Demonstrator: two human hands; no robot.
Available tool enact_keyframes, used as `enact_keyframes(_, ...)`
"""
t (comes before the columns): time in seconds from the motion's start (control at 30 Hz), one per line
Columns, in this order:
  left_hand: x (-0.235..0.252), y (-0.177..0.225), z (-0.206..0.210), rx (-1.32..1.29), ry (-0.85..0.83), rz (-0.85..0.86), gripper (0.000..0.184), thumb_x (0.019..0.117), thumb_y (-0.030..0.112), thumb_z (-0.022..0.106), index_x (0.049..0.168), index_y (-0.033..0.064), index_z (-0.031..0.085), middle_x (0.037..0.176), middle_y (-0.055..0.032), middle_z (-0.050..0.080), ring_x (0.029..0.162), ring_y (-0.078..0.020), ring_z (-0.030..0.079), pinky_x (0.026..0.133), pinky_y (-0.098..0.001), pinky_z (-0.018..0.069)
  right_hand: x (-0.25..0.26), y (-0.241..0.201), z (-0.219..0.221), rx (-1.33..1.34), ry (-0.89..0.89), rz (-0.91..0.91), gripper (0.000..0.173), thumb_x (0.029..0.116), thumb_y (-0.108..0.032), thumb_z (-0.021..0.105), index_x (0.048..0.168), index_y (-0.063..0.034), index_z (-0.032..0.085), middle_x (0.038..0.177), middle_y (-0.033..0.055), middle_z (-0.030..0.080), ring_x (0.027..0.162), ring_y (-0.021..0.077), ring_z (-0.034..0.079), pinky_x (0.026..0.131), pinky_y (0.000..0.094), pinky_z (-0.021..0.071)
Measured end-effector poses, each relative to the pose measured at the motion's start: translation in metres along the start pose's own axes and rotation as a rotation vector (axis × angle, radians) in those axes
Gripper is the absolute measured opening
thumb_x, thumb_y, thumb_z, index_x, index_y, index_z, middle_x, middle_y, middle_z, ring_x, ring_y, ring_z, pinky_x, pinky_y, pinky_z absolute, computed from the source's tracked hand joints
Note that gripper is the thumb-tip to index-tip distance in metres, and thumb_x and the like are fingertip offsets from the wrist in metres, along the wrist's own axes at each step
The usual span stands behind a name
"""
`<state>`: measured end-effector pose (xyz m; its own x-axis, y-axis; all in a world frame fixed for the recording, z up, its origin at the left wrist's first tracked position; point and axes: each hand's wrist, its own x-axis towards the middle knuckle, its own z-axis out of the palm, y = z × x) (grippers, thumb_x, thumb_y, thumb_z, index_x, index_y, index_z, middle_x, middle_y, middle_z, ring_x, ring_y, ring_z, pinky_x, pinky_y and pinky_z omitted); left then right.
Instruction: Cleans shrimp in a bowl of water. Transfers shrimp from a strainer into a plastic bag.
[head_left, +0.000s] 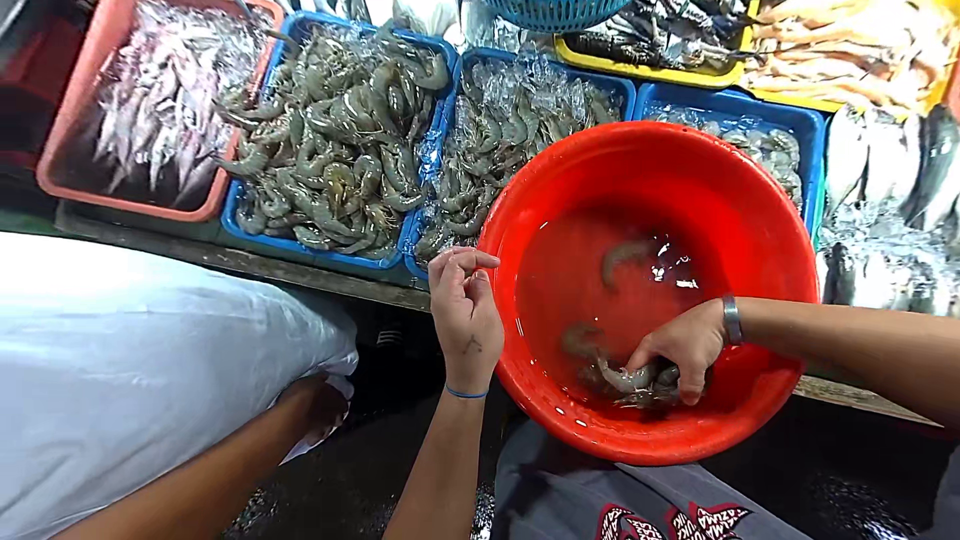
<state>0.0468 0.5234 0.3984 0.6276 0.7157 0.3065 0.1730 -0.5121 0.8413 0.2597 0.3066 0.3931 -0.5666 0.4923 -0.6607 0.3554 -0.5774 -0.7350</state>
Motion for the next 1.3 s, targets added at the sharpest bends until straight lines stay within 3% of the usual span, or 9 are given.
enact_keyframes(0.23,0.002,0.001,0.001,-0.054,0.044,-0.011,0.024,0.1013,0.002,0.046,0.108,0.0076,0.069,0.13,-0.0093,0.059,0.126,-0.0199,0.055,0.097,-0.0362,0.0536,-0.036,-0.059,-0.054,0.119,0.214,-0.125,0.051,0.0664,-0.011,0.079,0.116,-0.0121,0.068,0.092,0.0032,0.075,0.073,0.0122,0.071,0.061,0.0267,0.0598)
enact_keyframes(0.53,0.005,-0.008,0.005,-0.134,0.032,-0.111,0.027,0.097,0.004,0.05,0.101,0.0172,0.073,0.127,-0.0015,0.061,0.125,-0.0191,0.054,0.1,-0.0394,0.0509,0.006,-0.22,-0.211,-0.077,0.491,-0.29,0.06,0.0685,-0.029,0.08,0.124,-0.0163,0.06,0.099,0.0059,0.072,0.068,0.0148,0.067,0.05,0.0284,0.0559)
enact_keyframes(0.7,0.006,-0.009,0.005,-0.132,0.012,-0.145,0.029,0.0929,0.004,0.051,0.097,0.0185,0.075,0.124,-0.0034,0.065,0.119,-0.0215,0.057,0.099,-0.0411,0.0497,0.103,-0.255,-0.309,0.133,0.78,-0.301,0.063,0.0874,-0.015,0.067,0.146,-0.0211,0.045,0.108,0.0102,0.069,0.073,0.02,0.067,0.056,0.0332,0.0559)
enact_keyframes(0.8,0.006,-0.009,0.007,-0.126,0.02,-0.138,0.03,0.0925,0.003,0.05,0.095,0.0205,0.075,0.123,-0.0025,0.065,0.119,-0.0209,0.057,0.098,-0.0392,0.0498,0.155,-0.267,-0.347,0.392,0.978,-0.31,0.055,0.0928,-0.015,0.066,0.145,-0.0212,0.051,0.102,0.0124,0.069,0.07,0.0209,0.065,0.058,0.0343,0.0559)
enact_keyframes(0.9,0.007,-0.009,0.007,-0.128,0.024,-0.139,0.032,0.0917,0.003,0.05,0.095,0.0225,0.074,0.121,-0.0001,0.065,0.117,-0.019,0.056,0.097,-0.0375,0.049,0.189,-0.284,-0.372,0.533,1.103,-0.336,0.055,0.0916,-0.018,0.071,0.143,-0.0141,0.052,0.124,0.0156,0.064,0.101,0.0309,0.069,0.079,0.0513,0.0617)
enact_keyframes(0.97,0.005,-0.008,0.006,-0.136,0.013,-0.146,0.032,0.0913,0.002,0.05,0.095,0.0222,0.075,0.121,0.0001,0.065,0.117,-0.0189,0.056,0.097,-0.0376,0.049,0.19,-0.295,-0.364,0.24,1.232,-0.224,0.056,0.0919,-0.018,0.068,0.144,-0.0116,0.051,0.133,0.0171,0.061,0.115,0.0342,0.065,0.087,0.0559,0.0586)
enact_keyframes(1.07,0.007,-0.009,0.006,-0.152,-0.008,-0.131,0.033,0.0902,0.003,0.05,0.097,0.0223,0.075,0.123,0.0,0.065,0.118,-0.0198,0.056,0.098,-0.0382,0.0482,0.151,-0.302,-0.32,-0.509,1.422,-0.209,0.048,0.0859,-0.014,0.07,0.133,-0.006,0.064,0.126,0.0183,0.067,0.112,0.0344,0.066,0.094,0.0558,0.0544)
enact_keyframes(1.13,0.009,-0.009,0.005,-0.165,-0.017,-0.123,0.034,0.0911,0.003,0.048,0.098,0.0226,0.075,0.123,0.0,0.065,0.118,-0.0193,0.055,0.099,-0.0381,0.0467,0.104,-0.303,-0.28,-0.864,1.464,-0.308,0.033,0.0893,-0.013,0.067,0.122,-0.0058,0.069,0.123,0.0173,0.067,0.105,0.0313,0.068,0.09,0.051,0.0576)
enact_keyframes(1.3,0.009,-0.01,0.007,-0.174,0.009,-0.095,0.031,0.0927,0.004,0.049,0.097,0.02,0.075,0.122,-0.0015,0.065,0.119,-0.0199,0.056,0.102,-0.0391,0.0466,-0.027,-0.283,-0.245,-1.085,1.51,-0.242,0.032,0.0942,-0.024,0.066,0.115,-0.0001,0.068,0.118,0.0247,0.063,0.105,0.0377,0.064,0.092,0.055,0.0528)
